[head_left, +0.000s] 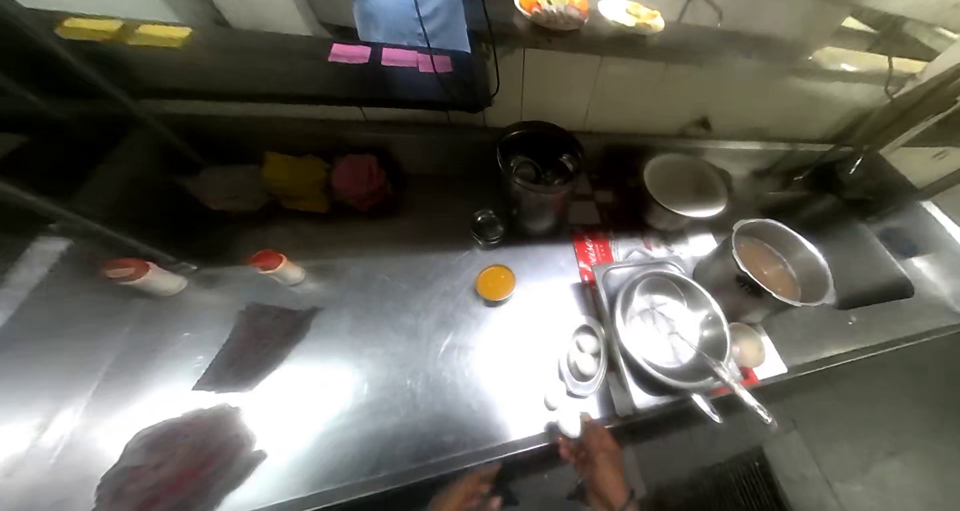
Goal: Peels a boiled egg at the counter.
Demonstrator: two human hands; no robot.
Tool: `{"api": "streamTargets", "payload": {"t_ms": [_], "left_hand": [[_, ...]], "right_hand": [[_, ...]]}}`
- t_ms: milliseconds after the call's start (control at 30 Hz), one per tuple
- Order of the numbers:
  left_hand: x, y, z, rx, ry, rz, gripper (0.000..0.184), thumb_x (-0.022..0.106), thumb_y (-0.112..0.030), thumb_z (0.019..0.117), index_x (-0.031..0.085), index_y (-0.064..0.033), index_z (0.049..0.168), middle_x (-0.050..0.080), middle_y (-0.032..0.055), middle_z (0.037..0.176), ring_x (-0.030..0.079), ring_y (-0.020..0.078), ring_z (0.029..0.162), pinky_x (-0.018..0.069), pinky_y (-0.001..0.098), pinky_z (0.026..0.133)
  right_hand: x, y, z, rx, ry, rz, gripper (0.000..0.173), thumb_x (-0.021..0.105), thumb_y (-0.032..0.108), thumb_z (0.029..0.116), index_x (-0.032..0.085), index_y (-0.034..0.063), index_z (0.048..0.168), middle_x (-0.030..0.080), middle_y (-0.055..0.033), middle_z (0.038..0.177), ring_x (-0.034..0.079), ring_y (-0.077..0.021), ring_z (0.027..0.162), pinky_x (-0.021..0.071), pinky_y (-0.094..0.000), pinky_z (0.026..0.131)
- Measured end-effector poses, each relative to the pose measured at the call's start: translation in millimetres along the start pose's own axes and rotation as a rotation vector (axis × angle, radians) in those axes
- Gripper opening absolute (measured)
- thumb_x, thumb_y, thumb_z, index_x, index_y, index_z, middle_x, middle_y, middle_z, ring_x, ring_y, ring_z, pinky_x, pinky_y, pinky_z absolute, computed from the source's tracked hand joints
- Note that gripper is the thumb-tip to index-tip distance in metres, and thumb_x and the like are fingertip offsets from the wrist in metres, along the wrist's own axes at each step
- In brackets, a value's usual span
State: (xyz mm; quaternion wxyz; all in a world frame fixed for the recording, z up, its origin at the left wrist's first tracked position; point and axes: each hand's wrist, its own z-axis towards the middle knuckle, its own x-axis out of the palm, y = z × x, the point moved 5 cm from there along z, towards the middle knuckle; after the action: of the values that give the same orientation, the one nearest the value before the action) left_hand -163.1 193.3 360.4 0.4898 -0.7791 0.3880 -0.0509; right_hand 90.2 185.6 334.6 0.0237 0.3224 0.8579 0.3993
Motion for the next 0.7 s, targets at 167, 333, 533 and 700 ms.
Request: {"api": "streamTargets", "payload": {"t_ms": [167, 333, 533, 700], "left_hand": [[4, -72, 45, 0.323, 0.003, -0.2, 0.056, 0.072, -0.027, 0.0976, 0.053, -0.0137, 0.148, 0.061, 0.0056, 0.143, 0.067, 0.018, 0.119, 0.0596, 0.0387, 0.101], [3, -105, 57, 0.486, 0.032, -0.269, 0.041, 0.072, -0.021, 0.0974, 0.065, -0.0107, 0.136, 0.066, 0.0034, 0.135, 0.071, 0.0178, 0.111, 0.0633, 0.0377, 0.094], [-2, -121, 48, 0.56, 0.02, -0.303, 0.037, 0.075, -0.014, 0.0949, 0.068, -0.0077, 0.131, 0.069, 0.0046, 0.129, 0.072, 0.0206, 0.108, 0.0652, 0.0379, 0.091], [-3, -125, 42, 0.539, 0.003, -0.323, 0.036, 0.074, -0.009, 0.0934, 0.069, -0.0056, 0.129, 0.07, 0.0056, 0.127, 0.073, 0.0211, 0.107, 0.0663, 0.0386, 0.09]], "right_hand": [[9, 14, -32, 0.115, 0.174, 0.082, 0.041, 0.042, 0.031, 0.1116, 0.054, -0.0035, 0.13, 0.072, -0.0198, 0.105, 0.074, -0.0265, 0.089, 0.0624, -0.0391, 0.081], [15, 30, -53, 0.028, 0.24, 0.171, 0.037, 0.044, 0.029, 0.1103, 0.057, -0.0008, 0.127, 0.073, -0.0173, 0.103, 0.073, -0.024, 0.088, 0.0626, -0.0383, 0.081], [15, 45, -69, -0.059, 0.338, 0.256, 0.038, 0.06, 0.021, 0.1035, 0.057, -0.001, 0.134, 0.071, -0.0192, 0.11, 0.073, -0.0251, 0.092, 0.062, -0.04, 0.085], [14, 50, -71, -0.144, 0.363, 0.196, 0.038, 0.063, 0.017, 0.1019, 0.058, -0.0024, 0.134, 0.071, -0.0208, 0.114, 0.073, -0.0268, 0.095, 0.0621, -0.0412, 0.086]]}}
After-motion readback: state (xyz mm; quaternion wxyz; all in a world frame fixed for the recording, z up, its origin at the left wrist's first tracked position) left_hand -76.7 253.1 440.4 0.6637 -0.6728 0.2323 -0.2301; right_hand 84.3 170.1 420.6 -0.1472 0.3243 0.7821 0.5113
